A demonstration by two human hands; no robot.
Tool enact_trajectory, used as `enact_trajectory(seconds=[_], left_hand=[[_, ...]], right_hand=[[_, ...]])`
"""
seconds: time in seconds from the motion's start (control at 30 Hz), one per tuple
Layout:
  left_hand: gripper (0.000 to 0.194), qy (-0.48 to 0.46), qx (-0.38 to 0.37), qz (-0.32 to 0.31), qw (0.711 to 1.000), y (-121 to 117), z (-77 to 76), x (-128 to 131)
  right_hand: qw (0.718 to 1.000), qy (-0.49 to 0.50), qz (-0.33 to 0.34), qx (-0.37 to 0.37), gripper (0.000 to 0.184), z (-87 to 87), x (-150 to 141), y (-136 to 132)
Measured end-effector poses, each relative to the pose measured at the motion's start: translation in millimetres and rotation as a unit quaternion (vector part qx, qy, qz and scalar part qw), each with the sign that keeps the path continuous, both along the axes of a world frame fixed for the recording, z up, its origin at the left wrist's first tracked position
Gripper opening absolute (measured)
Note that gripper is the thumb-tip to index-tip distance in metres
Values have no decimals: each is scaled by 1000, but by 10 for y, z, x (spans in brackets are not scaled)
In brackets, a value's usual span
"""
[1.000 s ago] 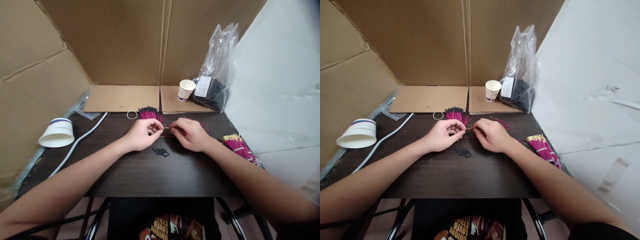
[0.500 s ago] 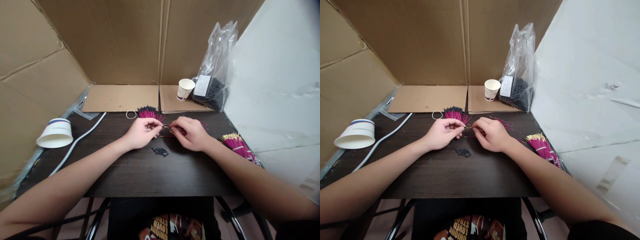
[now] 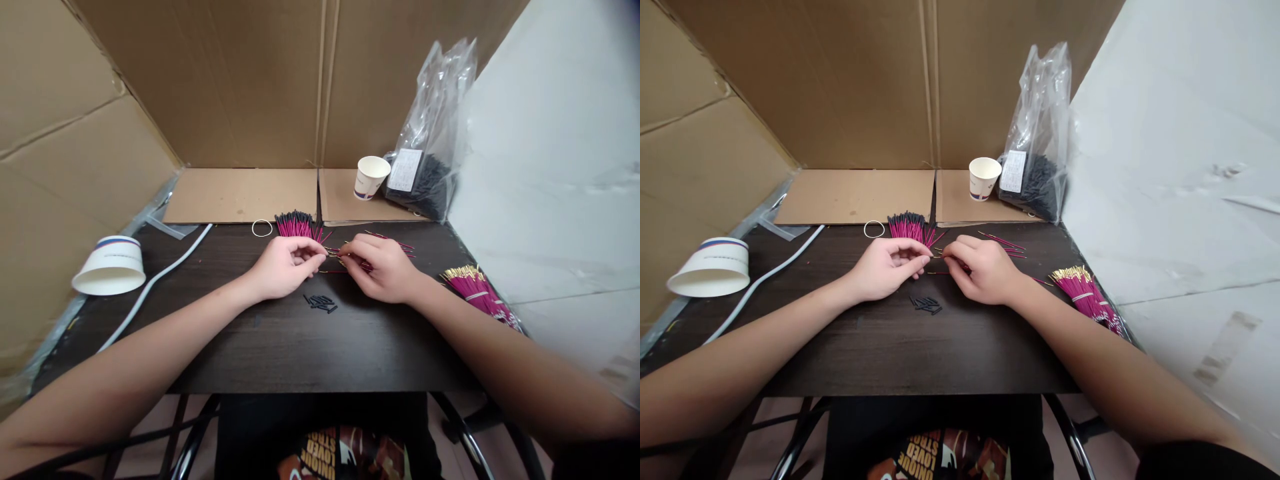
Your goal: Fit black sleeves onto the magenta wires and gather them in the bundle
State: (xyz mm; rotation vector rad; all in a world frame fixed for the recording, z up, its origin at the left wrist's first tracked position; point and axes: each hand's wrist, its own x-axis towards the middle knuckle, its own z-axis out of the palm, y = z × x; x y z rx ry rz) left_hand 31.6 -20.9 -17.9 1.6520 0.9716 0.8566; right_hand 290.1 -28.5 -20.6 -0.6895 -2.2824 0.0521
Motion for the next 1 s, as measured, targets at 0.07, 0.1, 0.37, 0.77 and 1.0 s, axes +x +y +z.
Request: enact_trajectory(seconds=[0.07, 0.1, 0.37, 0.77, 1.0], left_hand=[[21, 2, 0, -4, 1000, -7, 1, 4], [21, 1, -1, -6, 1000, -11, 0, 8], [22, -10, -26, -6, 1000, -43, 21, 46], [25, -5, -13, -5, 1000, -70, 18, 37], [44, -13, -15, 9, 1000, -72, 81, 43]], right_hand=[[1000, -4, 8, -1, 13, -3, -4, -4], [1000, -6, 12, -2, 13, -4, -6, -7], [1000, -3, 20, -8, 15, -15, -22, -20], [999, -6, 25, -20, 14, -28, -44, -35], [996, 77, -17, -34, 14, 35, -88, -54]])
